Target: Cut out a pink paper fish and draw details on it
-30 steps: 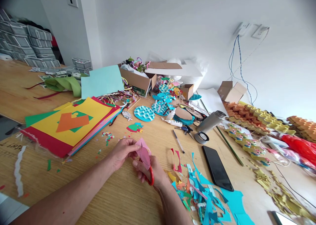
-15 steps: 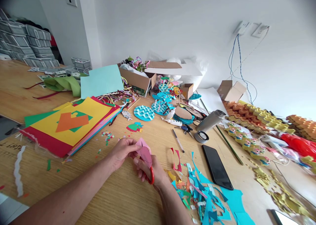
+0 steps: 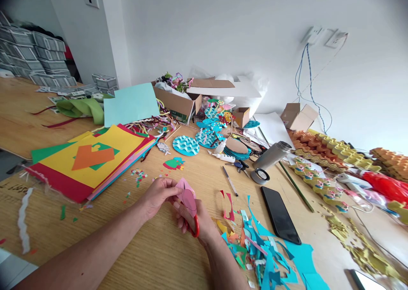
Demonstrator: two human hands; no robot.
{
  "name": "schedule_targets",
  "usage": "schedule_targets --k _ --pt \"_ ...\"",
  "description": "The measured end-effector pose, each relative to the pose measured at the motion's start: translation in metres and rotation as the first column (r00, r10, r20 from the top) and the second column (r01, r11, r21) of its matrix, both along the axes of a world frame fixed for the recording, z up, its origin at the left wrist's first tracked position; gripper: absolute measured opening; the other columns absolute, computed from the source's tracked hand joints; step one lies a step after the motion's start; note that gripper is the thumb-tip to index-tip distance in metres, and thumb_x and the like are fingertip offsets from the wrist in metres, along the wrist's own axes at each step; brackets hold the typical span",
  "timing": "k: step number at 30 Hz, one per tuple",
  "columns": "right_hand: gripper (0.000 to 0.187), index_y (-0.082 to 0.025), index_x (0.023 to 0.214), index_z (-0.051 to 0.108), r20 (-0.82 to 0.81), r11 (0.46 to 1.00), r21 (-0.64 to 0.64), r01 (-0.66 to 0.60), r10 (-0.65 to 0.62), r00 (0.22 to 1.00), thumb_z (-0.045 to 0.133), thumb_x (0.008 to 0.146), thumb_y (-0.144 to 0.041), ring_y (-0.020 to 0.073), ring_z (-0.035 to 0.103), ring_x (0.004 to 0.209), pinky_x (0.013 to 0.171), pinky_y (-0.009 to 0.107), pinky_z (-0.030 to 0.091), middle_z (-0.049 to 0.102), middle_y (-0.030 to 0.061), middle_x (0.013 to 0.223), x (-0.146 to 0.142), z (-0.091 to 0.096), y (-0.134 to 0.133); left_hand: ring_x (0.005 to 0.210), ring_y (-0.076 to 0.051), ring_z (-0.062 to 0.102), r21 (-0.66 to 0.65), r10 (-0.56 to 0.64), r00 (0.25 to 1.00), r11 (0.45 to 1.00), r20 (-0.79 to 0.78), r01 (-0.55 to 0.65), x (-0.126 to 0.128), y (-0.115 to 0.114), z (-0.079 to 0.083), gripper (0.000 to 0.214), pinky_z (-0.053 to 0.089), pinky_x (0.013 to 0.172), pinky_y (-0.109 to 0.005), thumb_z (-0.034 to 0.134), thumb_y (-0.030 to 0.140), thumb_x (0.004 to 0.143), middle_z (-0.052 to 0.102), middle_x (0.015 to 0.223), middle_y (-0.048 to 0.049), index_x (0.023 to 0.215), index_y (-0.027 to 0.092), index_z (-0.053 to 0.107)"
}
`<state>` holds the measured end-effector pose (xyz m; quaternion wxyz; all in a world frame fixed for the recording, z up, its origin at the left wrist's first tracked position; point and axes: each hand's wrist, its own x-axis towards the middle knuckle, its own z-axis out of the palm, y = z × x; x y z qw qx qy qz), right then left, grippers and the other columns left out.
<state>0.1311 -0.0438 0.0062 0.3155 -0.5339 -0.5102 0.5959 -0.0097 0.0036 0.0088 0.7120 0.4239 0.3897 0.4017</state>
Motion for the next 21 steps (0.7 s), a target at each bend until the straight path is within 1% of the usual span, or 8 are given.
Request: schedule_targets --k 3,6,9,12,21 --pt "0.052 -0.015 0.061 0.055 0.029 1.000 0.004 -0.023 0.022 0.999 0.062 0.071 -0.065 0.0058 0.045 0.034 0.035 0.017 0.028 0.054 -0.0025 0.045 0.0007 -0.0006 0.0006 0.048 -0.011 0.052 0.004 -0.006 1.000 1.000 -0.001 0.006 -0.0002 -0.0002 0.0006 0.025 0.043 0.055 -0.026 0.072 0.036 0.059 0.060 0.055 -0.0003 0.060 0.015 0.060" --pt "0.050 -0.015 0.061 0.055 0.052 1.000 0.005 -0.016 0.016 0.998 0.062 0.071 -0.064 0.0057 0.044 0.034 0.035 0.017 0.028 0.054 -0.0028 0.044 0.0010 -0.0009 0.0008 0.048 -0.012 0.053 0.010 -0.016 1.000 1.000 -0.006 0.016 -0.0005 0.0000 0.0010 0.025 0.043 0.055 -0.026 0.072 0.037 0.060 0.060 0.054 -0.0004 0.060 0.015 0.060" --pt "0.050 -0.016 0.060 0.055 0.053 1.000 -0.002 -0.005 0.005 0.999 0.063 0.070 -0.064 0.0061 0.045 0.034 0.035 0.017 0.029 0.054 -0.0030 0.044 0.0013 -0.0012 0.0012 0.047 -0.012 0.054 0.014 -0.018 1.000 1.000 -0.004 0.019 -0.0006 0.0003 0.0013 0.026 0.043 0.054 -0.026 0.072 0.038 0.060 0.060 0.054 -0.0007 0.060 0.015 0.060" --pt "0.048 -0.016 0.059 0.055 0.063 1.000 -0.022 -0.006 0.007 0.998 0.067 0.067 -0.061 0.0065 0.044 0.033 0.033 0.018 0.026 0.053 -0.0032 0.042 0.0019 -0.0012 0.0019 0.048 -0.012 0.054 0.011 -0.016 1.000 1.000 -0.003 0.016 -0.0004 0.0003 0.0012 0.027 0.043 0.055 -0.026 0.073 0.038 0.060 0.061 0.055 -0.0012 0.060 0.015 0.060" --pt "0.050 -0.017 0.056 0.053 0.057 1.000 -0.006 0.016 -0.015 0.998 0.066 0.068 -0.063 0.0053 0.041 0.031 0.033 0.018 0.025 0.051 -0.0034 0.040 -0.0004 0.0032 0.0007 0.048 -0.012 0.053 0.001 -0.021 1.000 1.000 0.014 0.021 0.0004 0.0004 -0.0007 0.027 0.042 0.054 -0.026 0.073 0.038 0.059 0.060 0.055 -0.0008 0.060 0.015 0.060"
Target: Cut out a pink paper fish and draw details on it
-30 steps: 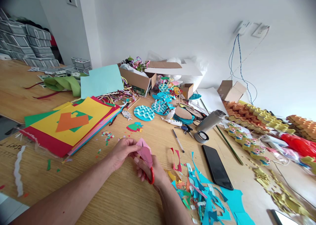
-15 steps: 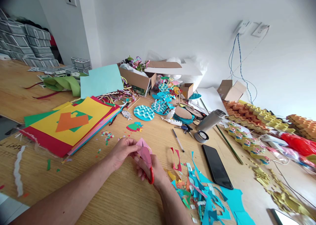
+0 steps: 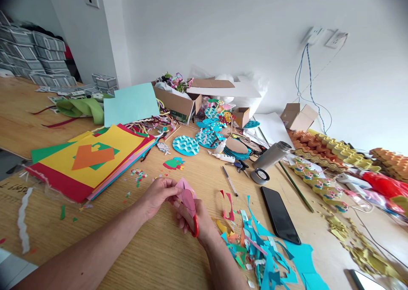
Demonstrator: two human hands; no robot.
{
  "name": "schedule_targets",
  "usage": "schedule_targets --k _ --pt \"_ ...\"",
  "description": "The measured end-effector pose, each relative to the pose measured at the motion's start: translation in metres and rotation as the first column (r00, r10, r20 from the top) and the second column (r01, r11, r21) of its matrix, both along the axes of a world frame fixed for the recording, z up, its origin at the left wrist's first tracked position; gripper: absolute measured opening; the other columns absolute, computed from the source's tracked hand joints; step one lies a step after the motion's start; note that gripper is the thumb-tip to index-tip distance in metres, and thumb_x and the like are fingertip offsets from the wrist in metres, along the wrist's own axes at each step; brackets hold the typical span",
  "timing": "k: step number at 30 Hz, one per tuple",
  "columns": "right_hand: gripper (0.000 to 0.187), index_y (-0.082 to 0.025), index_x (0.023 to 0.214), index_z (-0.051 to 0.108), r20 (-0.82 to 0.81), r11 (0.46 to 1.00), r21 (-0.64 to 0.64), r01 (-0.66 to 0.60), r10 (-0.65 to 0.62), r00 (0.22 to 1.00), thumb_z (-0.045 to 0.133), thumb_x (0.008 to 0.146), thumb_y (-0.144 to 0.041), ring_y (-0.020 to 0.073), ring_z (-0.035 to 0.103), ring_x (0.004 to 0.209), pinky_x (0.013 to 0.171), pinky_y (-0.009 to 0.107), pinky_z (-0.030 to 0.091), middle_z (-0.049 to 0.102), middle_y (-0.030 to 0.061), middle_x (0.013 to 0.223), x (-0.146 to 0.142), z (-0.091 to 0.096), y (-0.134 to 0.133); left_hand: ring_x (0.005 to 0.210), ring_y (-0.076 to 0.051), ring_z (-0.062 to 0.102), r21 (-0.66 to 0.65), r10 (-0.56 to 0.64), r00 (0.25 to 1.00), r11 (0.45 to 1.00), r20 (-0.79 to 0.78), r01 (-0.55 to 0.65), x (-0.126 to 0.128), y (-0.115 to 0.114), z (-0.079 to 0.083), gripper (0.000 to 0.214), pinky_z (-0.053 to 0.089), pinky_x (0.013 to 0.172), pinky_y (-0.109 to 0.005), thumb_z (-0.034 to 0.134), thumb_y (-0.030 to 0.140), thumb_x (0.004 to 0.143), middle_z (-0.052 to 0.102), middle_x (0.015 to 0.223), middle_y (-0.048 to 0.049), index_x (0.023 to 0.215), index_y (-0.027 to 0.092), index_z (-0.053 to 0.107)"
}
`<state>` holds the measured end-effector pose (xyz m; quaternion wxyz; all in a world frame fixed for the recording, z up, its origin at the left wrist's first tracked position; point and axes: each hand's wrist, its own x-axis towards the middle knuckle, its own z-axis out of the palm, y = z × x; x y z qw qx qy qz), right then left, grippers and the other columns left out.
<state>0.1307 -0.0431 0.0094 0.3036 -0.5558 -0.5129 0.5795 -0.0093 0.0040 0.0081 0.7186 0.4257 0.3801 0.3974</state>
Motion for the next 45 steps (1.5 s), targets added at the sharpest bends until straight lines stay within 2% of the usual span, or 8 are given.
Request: schedule_targets --k 10,18,26,31,45 --pt "0.048 -0.018 0.053 0.052 0.006 1.000 -0.007 0.008 -0.008 1.000 0.066 0.068 -0.062 0.0059 0.041 0.032 0.033 0.018 0.027 0.050 -0.0041 0.040 -0.0013 0.0011 -0.0008 0.051 -0.011 0.054 -0.015 0.006 1.000 1.000 -0.007 -0.006 -0.0009 0.0008 -0.0012 0.028 0.040 0.053 -0.024 0.072 0.040 0.060 0.061 0.059 -0.0009 0.065 0.015 0.062" --pt "0.048 -0.018 0.054 0.053 0.026 0.999 -0.040 0.019 -0.018 0.999 0.066 0.068 -0.062 0.0058 0.040 0.031 0.032 0.019 0.024 0.050 -0.0044 0.039 -0.0023 0.0029 -0.0012 0.050 -0.011 0.053 0.028 0.047 0.998 0.999 -0.049 -0.046 -0.0002 0.0024 -0.0028 0.027 0.041 0.052 -0.024 0.072 0.041 0.062 0.061 0.057 -0.0002 0.064 0.015 0.062" --pt "0.054 -0.017 0.054 0.053 0.069 0.996 -0.074 0.055 -0.050 0.996 0.062 0.069 -0.067 0.0051 0.042 0.031 0.033 0.017 0.026 0.051 -0.0037 0.040 -0.0015 -0.0025 0.0004 0.053 -0.012 0.056 0.042 0.012 0.999 0.999 -0.047 -0.010 -0.0007 0.0027 -0.0024 0.028 0.044 0.055 -0.025 0.072 0.040 0.061 0.062 0.060 -0.0025 0.066 0.013 0.065" --pt "0.053 -0.016 0.057 0.053 0.040 0.997 -0.064 0.031 -0.029 0.999 0.063 0.069 -0.067 0.0050 0.042 0.031 0.033 0.017 0.026 0.051 -0.0043 0.041 0.0007 -0.0052 0.0005 0.053 -0.012 0.055 0.065 0.007 0.997 0.998 -0.074 -0.002 -0.0024 0.0033 -0.0023 0.029 0.043 0.057 -0.025 0.071 0.040 0.062 0.063 0.061 -0.0029 0.068 0.012 0.067" --pt "0.055 -0.016 0.054 0.052 0.016 0.997 -0.067 0.027 -0.026 1.000 0.062 0.069 -0.068 0.0047 0.041 0.030 0.032 0.017 0.027 0.049 -0.0046 0.039 -0.0010 0.0014 -0.0004 0.051 -0.012 0.054 0.059 -0.025 0.998 0.998 -0.057 0.029 -0.0033 0.0049 -0.0015 0.026 0.042 0.055 -0.025 0.069 0.037 0.062 0.062 0.058 -0.0020 0.065 0.012 0.065"
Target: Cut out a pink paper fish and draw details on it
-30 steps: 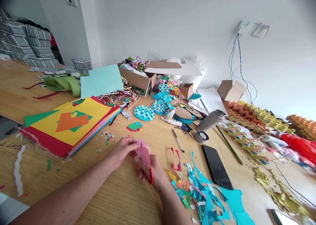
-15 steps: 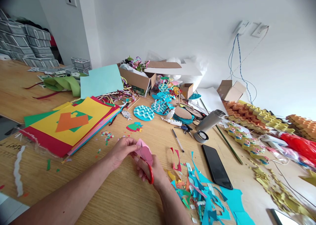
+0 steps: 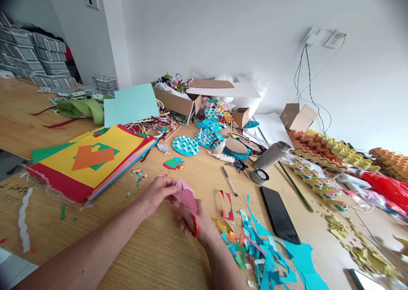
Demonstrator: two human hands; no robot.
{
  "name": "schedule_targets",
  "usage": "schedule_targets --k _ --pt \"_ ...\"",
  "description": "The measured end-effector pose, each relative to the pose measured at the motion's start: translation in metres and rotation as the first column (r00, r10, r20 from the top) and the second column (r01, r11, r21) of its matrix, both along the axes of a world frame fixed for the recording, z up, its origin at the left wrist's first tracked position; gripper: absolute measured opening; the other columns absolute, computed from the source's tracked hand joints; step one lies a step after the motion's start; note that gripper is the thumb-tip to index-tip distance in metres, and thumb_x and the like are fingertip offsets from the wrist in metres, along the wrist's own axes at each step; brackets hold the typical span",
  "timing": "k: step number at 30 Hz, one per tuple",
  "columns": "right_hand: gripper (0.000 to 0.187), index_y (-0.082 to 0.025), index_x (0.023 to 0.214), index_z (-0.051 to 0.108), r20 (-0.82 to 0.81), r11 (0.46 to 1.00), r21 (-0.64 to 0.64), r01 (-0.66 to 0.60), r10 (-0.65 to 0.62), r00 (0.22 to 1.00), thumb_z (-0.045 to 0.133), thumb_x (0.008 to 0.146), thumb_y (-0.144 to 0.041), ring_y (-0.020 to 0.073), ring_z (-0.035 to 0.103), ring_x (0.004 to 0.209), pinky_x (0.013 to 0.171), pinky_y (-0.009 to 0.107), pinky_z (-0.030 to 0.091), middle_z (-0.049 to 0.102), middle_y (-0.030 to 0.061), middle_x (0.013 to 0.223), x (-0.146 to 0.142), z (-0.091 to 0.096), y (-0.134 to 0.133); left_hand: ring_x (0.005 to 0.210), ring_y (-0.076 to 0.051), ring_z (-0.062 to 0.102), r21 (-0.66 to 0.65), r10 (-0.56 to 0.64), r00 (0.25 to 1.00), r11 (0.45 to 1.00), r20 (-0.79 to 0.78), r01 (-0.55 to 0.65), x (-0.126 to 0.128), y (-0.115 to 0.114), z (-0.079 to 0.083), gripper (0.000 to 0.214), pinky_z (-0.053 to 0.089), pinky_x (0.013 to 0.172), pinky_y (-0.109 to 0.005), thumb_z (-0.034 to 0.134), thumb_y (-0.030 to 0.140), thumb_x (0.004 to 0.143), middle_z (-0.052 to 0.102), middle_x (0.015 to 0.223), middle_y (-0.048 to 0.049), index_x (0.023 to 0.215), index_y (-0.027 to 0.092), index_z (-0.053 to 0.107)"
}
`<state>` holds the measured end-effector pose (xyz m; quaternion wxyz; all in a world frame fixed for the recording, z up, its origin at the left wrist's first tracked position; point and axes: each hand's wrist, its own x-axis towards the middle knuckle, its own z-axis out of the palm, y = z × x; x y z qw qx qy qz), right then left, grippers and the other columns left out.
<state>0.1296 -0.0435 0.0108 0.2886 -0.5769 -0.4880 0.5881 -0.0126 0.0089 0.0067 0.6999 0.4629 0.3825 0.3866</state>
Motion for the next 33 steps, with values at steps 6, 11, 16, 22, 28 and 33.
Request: schedule_targets --k 6,11,16,22,28,33 --pt "0.053 -0.016 0.056 0.053 -0.016 1.000 0.019 0.008 -0.008 1.000 0.064 0.068 -0.066 0.0042 0.040 0.030 0.031 0.016 0.028 0.049 -0.0060 0.040 -0.0006 -0.0007 -0.0005 0.053 -0.012 0.054 -0.002 -0.015 1.000 1.000 0.011 0.015 -0.0003 -0.0006 -0.0008 0.028 0.042 0.056 -0.025 0.070 0.039 0.062 0.063 0.059 -0.0026 0.067 0.012 0.066" --pt "0.053 -0.016 0.056 0.053 0.000 1.000 0.016 0.008 -0.008 1.000 0.064 0.069 -0.066 0.0042 0.039 0.030 0.030 0.016 0.028 0.048 -0.0059 0.039 -0.0021 0.0014 -0.0003 0.053 -0.011 0.054 -0.010 -0.015 1.000 1.000 0.018 0.015 0.0000 -0.0009 0.0009 0.026 0.042 0.055 -0.024 0.069 0.038 0.062 0.063 0.060 -0.0018 0.067 0.012 0.066" --pt "0.054 -0.016 0.057 0.053 0.015 1.000 0.021 0.005 -0.005 1.000 0.062 0.069 -0.068 0.0040 0.039 0.028 0.030 0.016 0.027 0.049 -0.0054 0.039 -0.0011 -0.0014 -0.0003 0.051 -0.011 0.054 -0.011 0.003 1.000 1.000 0.012 -0.003 0.0003 0.0000 0.0014 0.026 0.042 0.054 -0.024 0.068 0.039 0.064 0.062 0.059 -0.0011 0.066 0.013 0.064" --pt "0.056 -0.017 0.053 0.051 0.047 1.000 0.015 0.009 -0.010 0.999 0.062 0.067 -0.070 0.0048 0.041 0.029 0.031 0.017 0.026 0.049 -0.0038 0.038 -0.0011 0.0001 -0.0006 0.049 -0.010 0.052 -0.007 0.008 1.000 1.000 0.018 -0.008 0.0010 0.0003 -0.0006 0.026 0.042 0.053 -0.023 0.069 0.039 0.063 0.061 0.058 -0.0005 0.066 0.013 0.064" --pt "0.057 -0.017 0.054 0.052 0.021 1.000 0.025 0.012 -0.013 1.000 0.062 0.067 -0.071 0.0055 0.043 0.030 0.031 0.017 0.027 0.050 -0.0029 0.039 -0.0028 -0.0006 0.0006 0.051 -0.010 0.052 -0.019 -0.007 1.000 1.000 0.020 0.008 0.0012 0.0000 -0.0007 0.026 0.042 0.053 -0.023 0.070 0.038 0.062 0.061 0.058 -0.0010 0.066 0.013 0.065" --pt "0.058 -0.017 0.053 0.052 0.046 1.000 0.021 0.020 -0.021 0.999 0.060 0.067 -0.072 0.0050 0.042 0.029 0.030 0.016 0.027 0.050 -0.0035 0.038 -0.0037 0.0011 0.0003 0.052 -0.011 0.053 -0.026 -0.015 1.000 1.000 0.026 0.016 0.0006 -0.0006 0.0004 0.029 0.042 0.053 -0.023 0.071 0.041 0.062 0.061 0.059 -0.0015 0.066 0.013 0.065"
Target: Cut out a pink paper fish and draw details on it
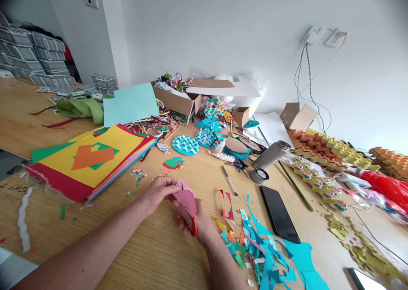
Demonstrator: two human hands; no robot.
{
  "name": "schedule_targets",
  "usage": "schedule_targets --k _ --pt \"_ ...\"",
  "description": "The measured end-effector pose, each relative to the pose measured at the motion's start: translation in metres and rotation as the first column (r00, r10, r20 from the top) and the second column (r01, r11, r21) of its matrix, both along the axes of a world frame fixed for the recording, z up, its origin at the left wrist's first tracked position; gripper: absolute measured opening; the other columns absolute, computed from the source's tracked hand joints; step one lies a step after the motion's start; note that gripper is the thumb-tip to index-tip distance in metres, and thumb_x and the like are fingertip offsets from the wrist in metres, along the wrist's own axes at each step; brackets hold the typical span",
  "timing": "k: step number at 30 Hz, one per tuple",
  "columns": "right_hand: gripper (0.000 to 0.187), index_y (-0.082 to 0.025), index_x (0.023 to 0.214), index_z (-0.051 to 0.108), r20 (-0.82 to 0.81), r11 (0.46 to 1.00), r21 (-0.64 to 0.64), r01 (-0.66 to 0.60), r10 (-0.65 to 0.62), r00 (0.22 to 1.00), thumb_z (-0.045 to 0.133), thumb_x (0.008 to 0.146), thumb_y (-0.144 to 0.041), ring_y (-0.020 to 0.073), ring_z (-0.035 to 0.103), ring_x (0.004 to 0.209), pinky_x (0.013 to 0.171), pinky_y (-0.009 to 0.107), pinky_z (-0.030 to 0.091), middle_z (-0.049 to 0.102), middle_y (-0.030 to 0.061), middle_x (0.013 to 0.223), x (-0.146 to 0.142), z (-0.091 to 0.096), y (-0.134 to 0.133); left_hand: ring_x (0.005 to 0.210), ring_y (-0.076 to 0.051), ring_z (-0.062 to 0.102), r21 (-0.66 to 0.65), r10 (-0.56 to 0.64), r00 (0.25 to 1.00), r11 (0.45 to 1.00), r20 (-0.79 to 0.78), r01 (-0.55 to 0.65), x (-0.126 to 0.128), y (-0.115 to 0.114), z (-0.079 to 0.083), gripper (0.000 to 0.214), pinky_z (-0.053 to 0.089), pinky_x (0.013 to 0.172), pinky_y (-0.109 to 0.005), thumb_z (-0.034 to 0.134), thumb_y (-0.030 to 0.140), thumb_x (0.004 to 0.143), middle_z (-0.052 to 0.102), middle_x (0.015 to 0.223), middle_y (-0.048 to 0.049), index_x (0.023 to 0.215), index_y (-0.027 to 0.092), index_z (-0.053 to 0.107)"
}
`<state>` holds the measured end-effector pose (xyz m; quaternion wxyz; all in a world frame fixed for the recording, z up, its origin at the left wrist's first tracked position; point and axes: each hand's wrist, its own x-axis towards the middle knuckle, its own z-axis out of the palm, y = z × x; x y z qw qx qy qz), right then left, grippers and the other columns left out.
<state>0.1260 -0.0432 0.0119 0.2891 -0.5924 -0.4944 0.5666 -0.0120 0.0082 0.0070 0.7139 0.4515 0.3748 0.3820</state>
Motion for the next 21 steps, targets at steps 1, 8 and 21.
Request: schedule_targets --k 1,8,21 --pt "0.058 -0.017 0.053 0.052 0.003 1.000 0.000 -0.002 0.002 1.000 0.060 0.067 -0.072 0.0048 0.041 0.029 0.030 0.016 0.026 0.049 -0.0037 0.038 -0.0001 0.0004 -0.0001 0.052 -0.011 0.054 0.000 -0.005 1.000 1.000 0.000 0.005 -0.0001 -0.0002 0.0004 0.029 0.042 0.053 -0.024 0.071 0.041 0.062 0.061 0.059 -0.0016 0.066 0.013 0.066" --pt "0.051 -0.017 0.053 0.051 0.009 1.000 -0.002 -0.006 0.006 1.000 0.067 0.066 -0.064 0.0050 0.040 0.028 0.029 0.016 0.025 0.048 -0.0047 0.036 0.0007 0.0001 0.0004 0.051 -0.011 0.053 -0.007 0.008 1.000 1.000 0.004 -0.008 0.0001 -0.0007 0.0012 0.026 0.042 0.053 -0.024 0.071 0.038 0.062 0.061 0.059 -0.0015 0.065 0.013 0.065" --pt "0.048 -0.018 0.057 0.051 0.030 1.000 0.002 -0.003 0.003 1.000 0.061 0.070 -0.063 0.0047 0.039 0.030 0.031 0.018 0.024 0.048 -0.0056 0.043 -0.0017 0.0090 -0.0032 0.055 -0.011 0.053 -0.018 0.070 0.997 0.997 -0.007 -0.070 0.0004 0.0005 0.0002 0.025 0.042 0.053 -0.023 0.069 0.036 0.060 0.061 0.061 -0.0003 0.067 0.014 0.062"
